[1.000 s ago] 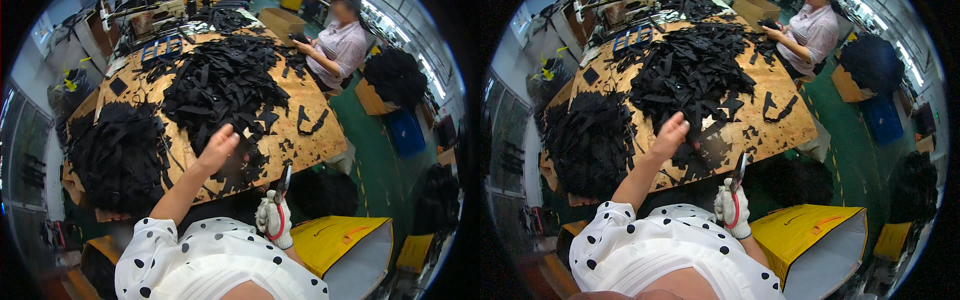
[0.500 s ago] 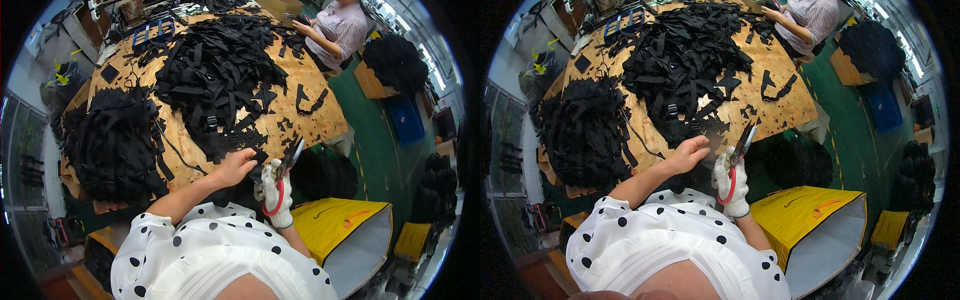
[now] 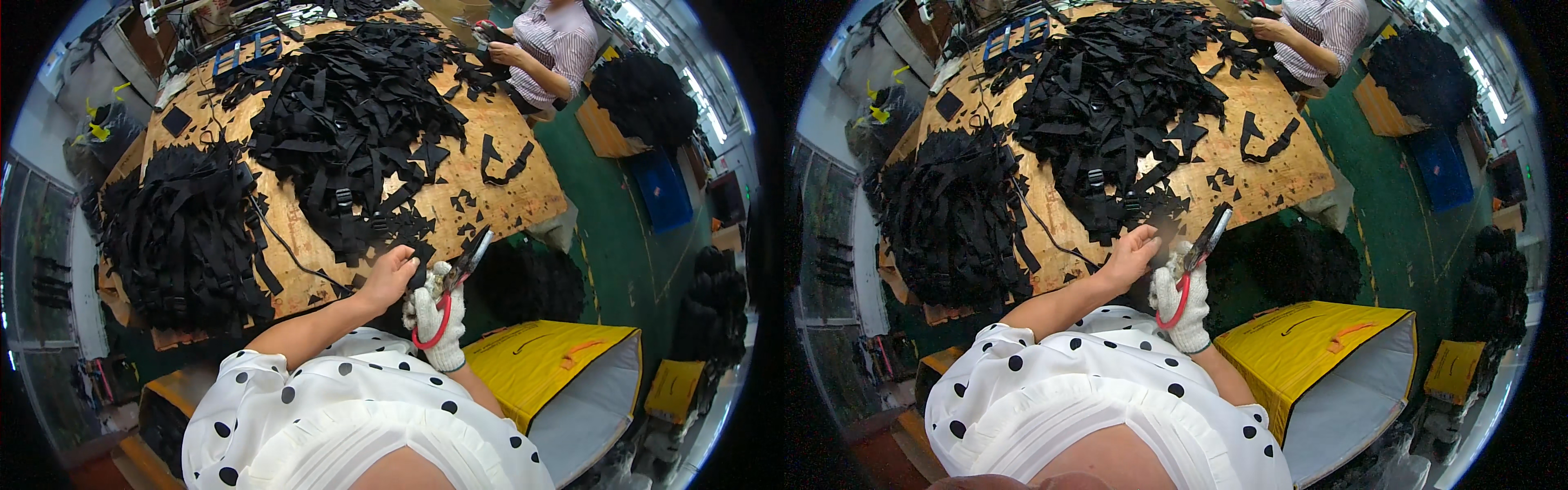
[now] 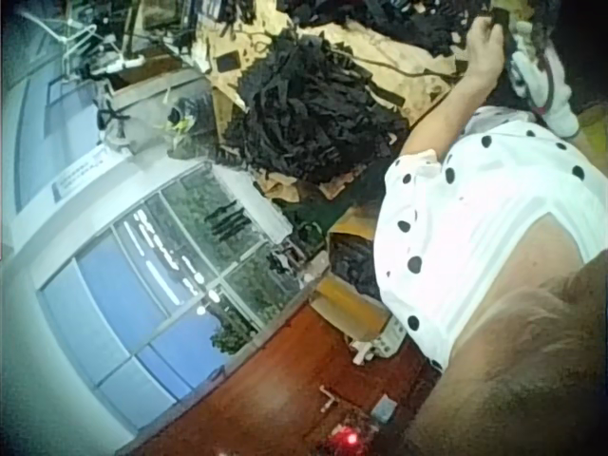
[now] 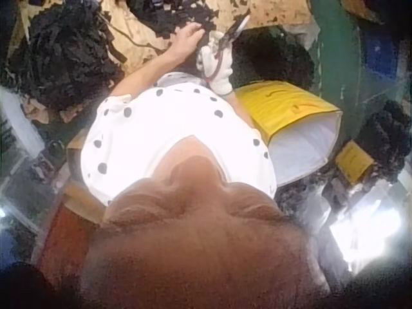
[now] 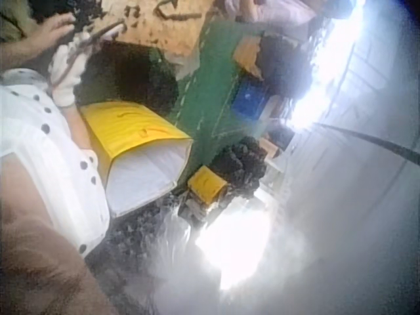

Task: The person uses shears to cut through several pieces of black material on a wooden table, moving them aside and placing them into a yellow container.

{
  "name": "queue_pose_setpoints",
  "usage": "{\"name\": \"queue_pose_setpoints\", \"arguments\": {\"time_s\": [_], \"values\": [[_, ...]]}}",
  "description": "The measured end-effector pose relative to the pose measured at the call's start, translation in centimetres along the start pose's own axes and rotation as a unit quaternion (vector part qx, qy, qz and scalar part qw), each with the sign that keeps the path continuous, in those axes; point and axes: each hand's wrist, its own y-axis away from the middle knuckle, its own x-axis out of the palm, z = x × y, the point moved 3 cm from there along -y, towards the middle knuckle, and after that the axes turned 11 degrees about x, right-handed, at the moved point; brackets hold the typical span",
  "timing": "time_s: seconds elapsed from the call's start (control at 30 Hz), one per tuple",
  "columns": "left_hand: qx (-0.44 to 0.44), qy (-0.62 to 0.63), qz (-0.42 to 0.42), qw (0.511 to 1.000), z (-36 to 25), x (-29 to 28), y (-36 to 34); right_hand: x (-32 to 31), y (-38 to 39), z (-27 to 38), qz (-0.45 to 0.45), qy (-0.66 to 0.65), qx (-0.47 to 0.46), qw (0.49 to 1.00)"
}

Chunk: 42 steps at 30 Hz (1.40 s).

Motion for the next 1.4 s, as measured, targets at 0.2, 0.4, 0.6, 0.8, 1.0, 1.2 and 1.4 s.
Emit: {"name": "queue_pose_setpoints", "arguments": {"time_s": [0.2,0.4,0.6,0.8,1.0,1.2,1.4], "values": [[-0.084,0.055,0.046,0.994,-1.8,-1.1,-0.8,-1.8,0.3,-0.7,0.112,-0.192,0.169,0.960],[-0.080,0.044,0.057,0.994,-3.4,-0.8,-0.2,-4.5,0.7,-2.6,0.076,0.282,-0.028,0.956],[-0.069,0.039,0.049,0.996,-3.1,-0.9,-0.2,-2.4,1.6,0.7,0.121,0.336,0.018,0.934],[-0.022,-0.012,0.057,0.998,-2.9,-0.9,-0.3,-3.2,1.1,-0.8,0.100,0.394,-0.010,0.914],[-0.023,-0.044,0.055,0.997,-3.9,-0.7,-0.1,-3.2,0.8,-1.1,0.101,0.399,-0.008,0.911],[-0.021,-0.055,0.052,0.997,-3.9,-0.6,-0.1,-2.4,1.4,-0.9,0.135,0.226,0.067,0.963],[-0.037,0.002,0.044,0.998,-3.0,-0.8,-0.4,-2.2,1.5,-1.9,0.144,0.076,0.143,0.976]]}}
